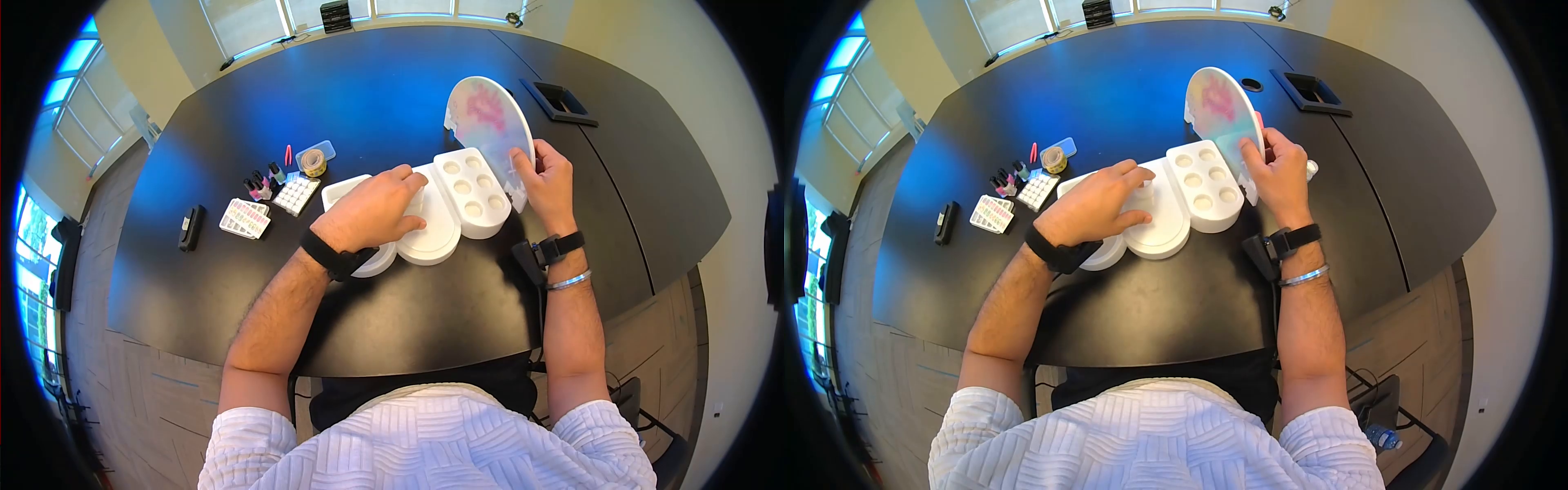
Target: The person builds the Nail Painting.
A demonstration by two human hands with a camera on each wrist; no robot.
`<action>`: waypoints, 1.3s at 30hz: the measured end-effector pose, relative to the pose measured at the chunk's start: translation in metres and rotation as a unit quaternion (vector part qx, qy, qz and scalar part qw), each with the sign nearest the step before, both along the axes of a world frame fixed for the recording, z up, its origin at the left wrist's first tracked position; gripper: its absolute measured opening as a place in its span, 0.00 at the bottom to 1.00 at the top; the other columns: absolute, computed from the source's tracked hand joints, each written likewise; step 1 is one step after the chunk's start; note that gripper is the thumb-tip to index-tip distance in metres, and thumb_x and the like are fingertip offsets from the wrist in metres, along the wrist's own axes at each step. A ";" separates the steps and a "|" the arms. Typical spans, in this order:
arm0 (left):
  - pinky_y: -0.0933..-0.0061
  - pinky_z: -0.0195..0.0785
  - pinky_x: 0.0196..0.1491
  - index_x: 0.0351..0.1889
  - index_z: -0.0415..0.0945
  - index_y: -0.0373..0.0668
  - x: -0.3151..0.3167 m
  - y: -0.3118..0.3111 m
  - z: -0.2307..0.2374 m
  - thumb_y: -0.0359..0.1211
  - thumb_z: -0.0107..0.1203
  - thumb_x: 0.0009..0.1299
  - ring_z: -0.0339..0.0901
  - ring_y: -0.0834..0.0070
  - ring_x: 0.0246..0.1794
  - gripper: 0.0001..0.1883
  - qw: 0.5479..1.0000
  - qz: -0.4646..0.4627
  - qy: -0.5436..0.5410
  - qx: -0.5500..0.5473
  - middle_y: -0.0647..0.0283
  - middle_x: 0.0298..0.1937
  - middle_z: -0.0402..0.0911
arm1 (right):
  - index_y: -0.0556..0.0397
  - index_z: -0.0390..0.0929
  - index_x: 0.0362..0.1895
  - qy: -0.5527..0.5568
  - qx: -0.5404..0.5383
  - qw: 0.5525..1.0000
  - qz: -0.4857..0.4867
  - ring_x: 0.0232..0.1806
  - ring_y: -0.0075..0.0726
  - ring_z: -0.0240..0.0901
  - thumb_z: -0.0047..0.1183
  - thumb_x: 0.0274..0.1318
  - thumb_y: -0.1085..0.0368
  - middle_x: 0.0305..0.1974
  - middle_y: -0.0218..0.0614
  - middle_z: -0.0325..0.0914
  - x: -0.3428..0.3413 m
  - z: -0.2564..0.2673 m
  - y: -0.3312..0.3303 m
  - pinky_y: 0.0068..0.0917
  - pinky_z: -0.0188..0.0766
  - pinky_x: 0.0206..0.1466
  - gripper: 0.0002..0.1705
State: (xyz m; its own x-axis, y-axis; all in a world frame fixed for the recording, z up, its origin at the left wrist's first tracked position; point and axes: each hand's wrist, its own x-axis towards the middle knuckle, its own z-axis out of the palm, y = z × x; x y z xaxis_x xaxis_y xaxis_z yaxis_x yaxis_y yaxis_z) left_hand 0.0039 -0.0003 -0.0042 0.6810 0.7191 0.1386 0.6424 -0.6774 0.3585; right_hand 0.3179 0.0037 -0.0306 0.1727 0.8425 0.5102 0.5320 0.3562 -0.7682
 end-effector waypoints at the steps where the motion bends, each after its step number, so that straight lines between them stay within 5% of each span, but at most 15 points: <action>1: 0.50 0.77 0.62 0.67 0.77 0.35 -0.001 0.001 -0.001 0.37 0.71 0.71 0.83 0.45 0.58 0.29 1.000 -0.005 -0.002 0.008 0.48 0.55 0.83 | 0.61 0.89 0.44 0.018 0.015 1.000 0.002 0.27 0.18 0.78 0.67 0.71 0.59 0.28 0.30 0.87 0.001 -0.002 0.001 0.24 0.75 0.34 0.15; 10: 0.48 0.80 0.56 0.58 0.86 0.37 0.002 -0.004 0.004 0.40 0.70 0.72 0.86 0.43 0.49 0.21 0.999 0.019 0.030 0.021 0.47 0.49 0.87 | 0.61 0.89 0.42 0.021 0.029 0.999 -0.006 0.27 0.18 0.76 0.67 0.71 0.58 0.26 0.29 0.86 0.002 -0.003 0.000 0.24 0.74 0.32 0.16; 25: 0.48 0.81 0.53 0.41 0.83 0.33 0.001 0.004 -0.006 0.38 0.69 0.72 0.87 0.43 0.45 0.15 0.996 -0.008 -0.046 0.079 0.46 0.42 0.89 | 0.60 0.87 0.44 0.027 0.053 0.998 -0.030 0.29 0.22 0.78 0.66 0.73 0.58 0.26 0.33 0.84 0.004 0.011 -0.008 0.29 0.76 0.35 0.16; 27: 0.48 0.80 0.54 0.45 0.82 0.33 0.000 0.005 -0.006 0.38 0.69 0.73 0.87 0.43 0.46 0.15 0.994 -0.029 -0.051 0.097 0.48 0.45 0.89 | 0.60 0.87 0.44 0.069 0.011 0.997 -0.020 0.29 0.23 0.78 0.65 0.73 0.57 0.26 0.33 0.84 0.005 0.011 -0.008 0.30 0.76 0.35 0.16; 30: 0.49 0.81 0.57 0.53 0.82 0.34 0.002 -0.006 0.000 0.40 0.71 0.72 0.86 0.45 0.53 0.21 0.997 -0.025 -0.024 0.062 0.47 0.56 0.86 | 0.60 0.87 0.45 -0.020 0.100 0.993 -0.058 0.29 0.24 0.79 0.64 0.75 0.57 0.27 0.34 0.85 0.018 -0.002 0.004 0.30 0.76 0.35 0.16; 32: 0.51 0.78 0.67 0.63 0.80 0.39 0.005 -0.016 0.003 0.39 0.76 0.68 0.81 0.47 0.67 0.28 0.998 -0.007 0.061 0.033 0.51 0.77 0.75 | 0.60 0.87 0.47 -0.018 0.085 0.995 -0.054 0.29 0.24 0.79 0.62 0.77 0.59 0.28 0.35 0.86 0.017 0.000 0.003 0.31 0.76 0.35 0.15; 39: 0.52 0.79 0.69 0.62 0.82 0.45 0.007 -0.010 -0.006 0.32 0.81 0.58 0.77 0.48 0.73 0.32 0.995 -0.025 0.090 0.025 0.50 0.81 0.69 | 0.61 0.86 0.48 -0.028 0.098 0.993 -0.051 0.33 0.25 0.78 0.60 0.79 0.60 0.32 0.36 0.88 0.019 -0.003 0.007 0.31 0.77 0.40 0.14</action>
